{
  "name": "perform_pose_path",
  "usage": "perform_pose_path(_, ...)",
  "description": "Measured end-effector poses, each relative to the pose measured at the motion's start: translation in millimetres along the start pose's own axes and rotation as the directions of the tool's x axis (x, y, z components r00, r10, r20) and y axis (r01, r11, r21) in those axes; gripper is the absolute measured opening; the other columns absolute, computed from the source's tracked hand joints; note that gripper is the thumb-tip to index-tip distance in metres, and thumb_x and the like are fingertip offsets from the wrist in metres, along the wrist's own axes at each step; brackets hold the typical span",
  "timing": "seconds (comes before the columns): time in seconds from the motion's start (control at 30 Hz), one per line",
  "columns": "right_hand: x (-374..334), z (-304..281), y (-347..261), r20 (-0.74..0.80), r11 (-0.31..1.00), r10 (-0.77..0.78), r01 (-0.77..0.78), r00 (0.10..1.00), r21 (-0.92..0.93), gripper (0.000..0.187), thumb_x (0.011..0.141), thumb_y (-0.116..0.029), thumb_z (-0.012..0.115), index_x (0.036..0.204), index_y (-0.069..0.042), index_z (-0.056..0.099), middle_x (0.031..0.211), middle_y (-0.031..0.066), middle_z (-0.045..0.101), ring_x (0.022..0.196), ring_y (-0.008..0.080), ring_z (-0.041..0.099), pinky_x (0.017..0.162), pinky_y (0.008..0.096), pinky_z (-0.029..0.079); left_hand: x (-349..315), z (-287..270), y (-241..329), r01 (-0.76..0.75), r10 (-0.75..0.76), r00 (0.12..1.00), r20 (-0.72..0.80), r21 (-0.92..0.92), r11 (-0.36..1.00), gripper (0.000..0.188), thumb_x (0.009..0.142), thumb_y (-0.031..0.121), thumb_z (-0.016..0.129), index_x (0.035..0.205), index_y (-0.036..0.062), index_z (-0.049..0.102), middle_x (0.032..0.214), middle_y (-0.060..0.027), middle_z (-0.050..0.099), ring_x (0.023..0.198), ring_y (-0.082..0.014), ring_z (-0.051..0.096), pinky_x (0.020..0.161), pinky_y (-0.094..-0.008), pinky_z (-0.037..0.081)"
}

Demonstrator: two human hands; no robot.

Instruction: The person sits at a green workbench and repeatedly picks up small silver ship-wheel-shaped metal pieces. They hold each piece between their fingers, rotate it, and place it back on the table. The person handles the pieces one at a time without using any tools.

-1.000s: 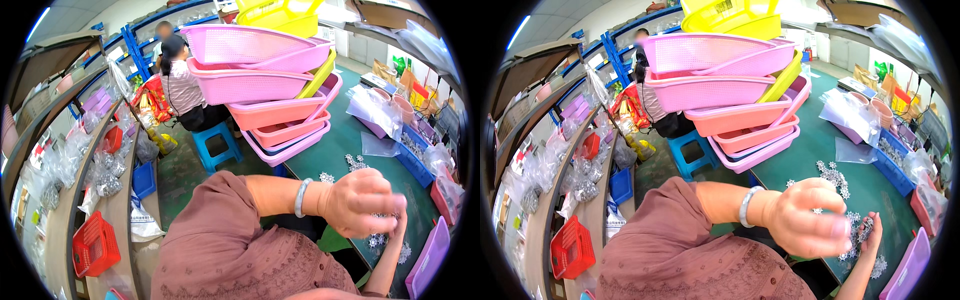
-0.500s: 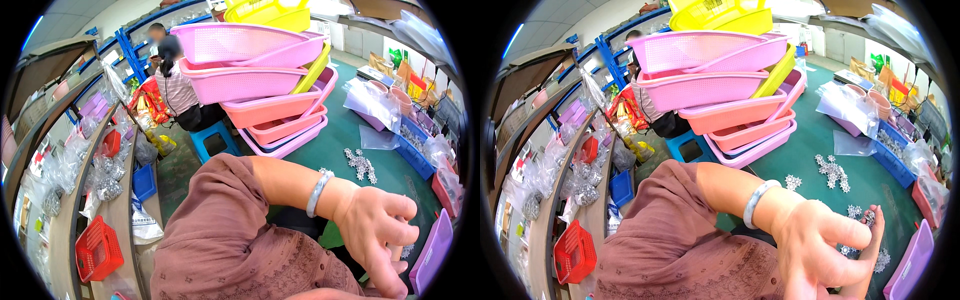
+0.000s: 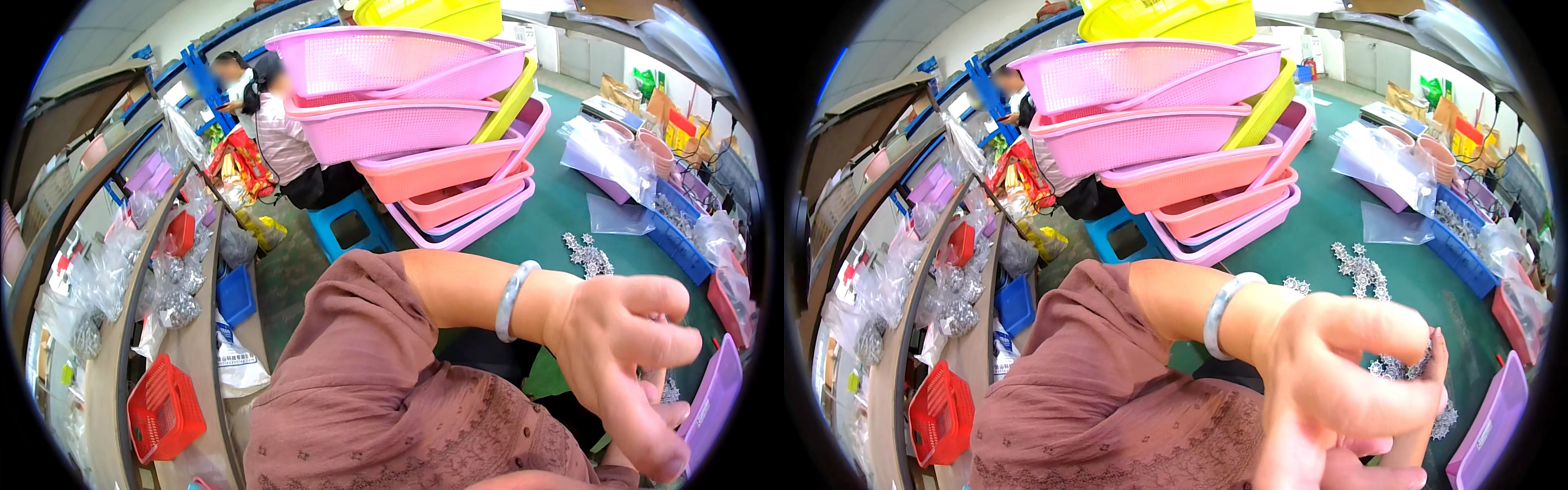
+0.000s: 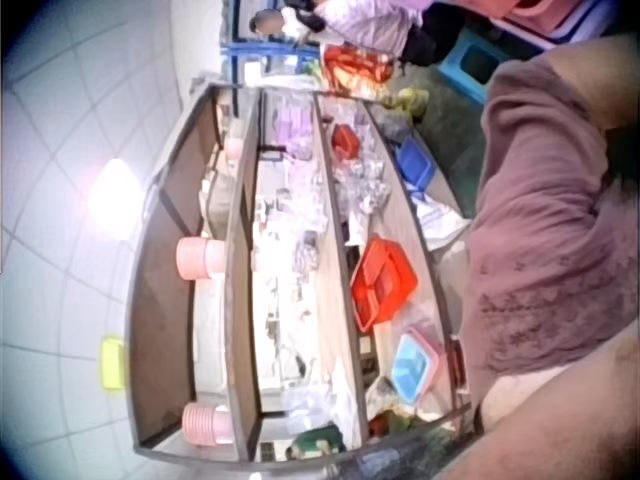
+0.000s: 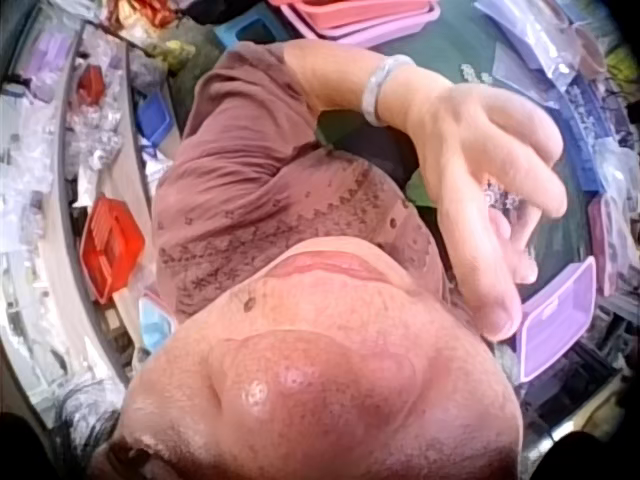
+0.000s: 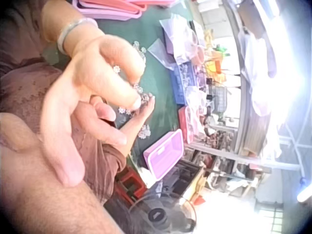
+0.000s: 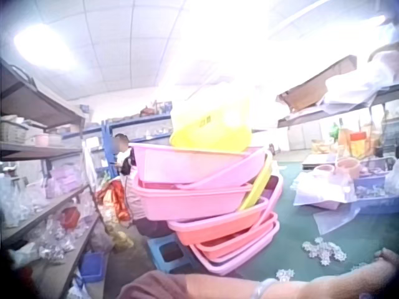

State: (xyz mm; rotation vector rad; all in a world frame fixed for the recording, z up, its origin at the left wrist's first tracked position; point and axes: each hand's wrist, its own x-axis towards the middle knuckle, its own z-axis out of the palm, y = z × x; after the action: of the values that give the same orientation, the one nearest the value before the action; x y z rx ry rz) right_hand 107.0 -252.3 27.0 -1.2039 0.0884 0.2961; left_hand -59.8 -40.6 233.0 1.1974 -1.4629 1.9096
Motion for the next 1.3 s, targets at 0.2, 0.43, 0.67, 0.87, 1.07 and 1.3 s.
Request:
perform_pose_path(0.2, -21, 25, -11, -0.068, 1.0, 0.003, -0.002, 0.998, 0.021, 0.025, 0.086, -0.033, 0.05, 0.09, -0.008, 0.052, 0.07, 0.0031, 0.054, 0.051, 0.011, 0.05, 0.042, 0.0215, 0.04, -23, 30, 31, 0.007, -0.008, 1.0, -0.03, -0.047, 0.999, 0.024, 0.07, 0.015, 0.06, 0.093, 0.0224, 0.056, 0.099, 0.0078, 0.045, 0.067, -0.0174, 0.044, 0.055, -0.0306, 0.035)
perform_pose_path(0.43, 15, -11, 12, 0.062, 0.996, -0.092, 0.09, 0.994, 0.026, 0.023, 0.086, -0.033, 0.051, 0.088, -0.01, 0.053, 0.067, 0.0016, 0.054, 0.046, 0.0086, 0.05, 0.037, 0.0194, 0.04, -34, 22, 53, -0.083, 0.194, 0.968, 0.161, -0.524, 0.847, 0.017, 0.087, 0.009, 0.039, 0.083, 0.0106, 0.056, 0.093, -0.0043, 0.049, 0.093, -0.025, 0.051, 0.071, -0.0417, 0.04)
perform_pose_path(0.67, 14, -10, 11, 0.073, 0.997, -0.071, 0.07, 0.995, 0.007, 0.024, 0.087, -0.034, 0.05, 0.089, -0.01, 0.053, 0.068, 0.0016, 0.054, 0.047, 0.0087, 0.05, 0.037, 0.0185, 0.039, -54, 14, 66, 0.087, 0.1, 0.949, 0.298, -0.555, 0.827, 0.023, 0.089, 0.015, 0.037, 0.088, 0.0116, 0.06, 0.101, -0.0029, 0.052, 0.093, -0.0241, 0.05, 0.074, -0.0396, 0.04)
perform_pose_path(0.87, 14, -11, 12, 0.102, 0.997, -0.075, 0.076, 0.992, -0.01, 0.025, 0.087, -0.034, 0.049, 0.089, -0.01, 0.053, 0.07, 0.002, 0.054, 0.048, 0.0086, 0.05, 0.038, 0.0185, 0.039, -94, 24, 68, 0.215, -0.105, 0.945, 0.308, -0.348, 0.912, 0.012, 0.067, 0.021, 0.055, 0.072, 0.0102, 0.051, 0.077, -0.0038, 0.05, 0.064, -0.0196, 0.047, 0.057, -0.033, 0.037)
perform_pose_path(1.07, 2, 10, 7, 0.03, 0.998, -0.066, 0.066, 0.997, -0.02, 0.026, 0.086, -0.035, 0.051, 0.091, -0.009, 0.053, 0.07, 0.0012, 0.054, 0.05, 0.0076, 0.049, 0.04, 0.0174, 0.039, -121, 15, 55, 0.42, -0.255, 0.825, 0.504, -0.247, 0.873, 0.013, 0.068, 0.017, 0.054, 0.071, 0.0045, 0.053, 0.089, -0.0101, 0.051, 0.065, -0.0228, 0.047, 0.061, -0.0346, 0.039)
perform_pose_path(1.3, -6, 4, 8, -0.001, 0.998, -0.063, 0.063, 0.998, -0.025, 0.026, 0.086, -0.035, 0.051, 0.093, -0.01, 0.054, 0.072, 0.0004, 0.054, 0.052, 0.0066, 0.048, 0.041, 0.0164, 0.037, -58, -8, 11, 0.225, -0.23, 0.971, 0.064, 0.073, 0.971, 0.011, 0.069, 0.009, 0.052, 0.08, 0.0071, 0.052, 0.095, -0.0116, 0.052, 0.074, -0.0253, 0.048, 0.06, -0.0364, 0.043)
